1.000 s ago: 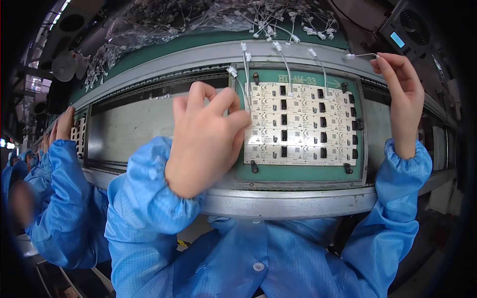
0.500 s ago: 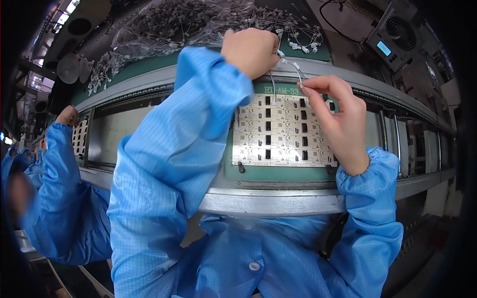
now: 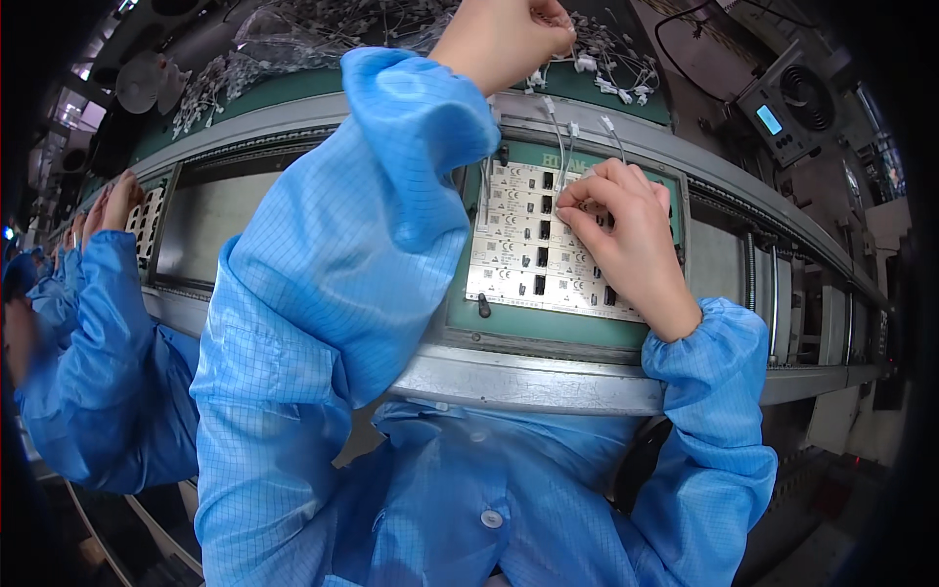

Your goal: Inserting small electronic components into a printed circuit board on an assembly line.

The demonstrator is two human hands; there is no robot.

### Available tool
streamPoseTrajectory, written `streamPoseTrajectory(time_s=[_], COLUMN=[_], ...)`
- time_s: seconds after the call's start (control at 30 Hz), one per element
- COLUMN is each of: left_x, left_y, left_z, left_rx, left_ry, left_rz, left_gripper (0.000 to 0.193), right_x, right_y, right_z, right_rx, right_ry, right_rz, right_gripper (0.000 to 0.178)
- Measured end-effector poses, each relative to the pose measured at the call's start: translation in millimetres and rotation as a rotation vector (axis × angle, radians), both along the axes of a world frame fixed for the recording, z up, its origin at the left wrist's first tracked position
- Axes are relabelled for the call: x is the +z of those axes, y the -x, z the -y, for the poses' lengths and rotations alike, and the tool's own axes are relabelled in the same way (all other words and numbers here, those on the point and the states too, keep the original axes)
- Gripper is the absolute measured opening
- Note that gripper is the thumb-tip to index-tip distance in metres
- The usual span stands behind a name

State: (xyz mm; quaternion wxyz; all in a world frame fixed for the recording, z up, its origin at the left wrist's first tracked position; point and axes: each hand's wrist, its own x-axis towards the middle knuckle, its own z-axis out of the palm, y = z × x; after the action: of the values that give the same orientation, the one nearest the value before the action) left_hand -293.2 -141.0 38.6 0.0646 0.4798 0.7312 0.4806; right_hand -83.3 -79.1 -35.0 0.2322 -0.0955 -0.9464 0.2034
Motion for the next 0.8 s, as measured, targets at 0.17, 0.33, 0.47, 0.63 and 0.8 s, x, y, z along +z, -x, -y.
streamPoseTrajectory(time_s=[0.17, 0.33, 0.47, 0.63, 0.8], left_x=[-13, -22, -26, -18, -32], left_y=[18, 17, 18, -7, -27], left_z=[13, 31, 44, 83, 127], left_rx=[-0.229, -0.272, -0.351, -0.163, -0.127], left_ry=[-0.256, -0.287, -0.122, -0.144, -0.100], left_rz=[0.338, 0.304, 0.272, -0.287, -0.606], left_gripper=[0.012, 0.016, 0.014, 0.010, 0.016], right_x=[4, 16, 26, 29, 27], right_y=[1, -5, -10, 0, 41], right_z=[5, -2, 0, -15, -47], right_rx=[0.014, 0.165, 0.177, 0.096, 0.013], right_ry=[-0.107, -0.113, -0.204, -0.036, -0.113], right_rz=[-0.022, 0.085, 0.117, 0.089, -0.188], right_gripper=[0.005, 0.008, 0.009, 0.012, 0.021])
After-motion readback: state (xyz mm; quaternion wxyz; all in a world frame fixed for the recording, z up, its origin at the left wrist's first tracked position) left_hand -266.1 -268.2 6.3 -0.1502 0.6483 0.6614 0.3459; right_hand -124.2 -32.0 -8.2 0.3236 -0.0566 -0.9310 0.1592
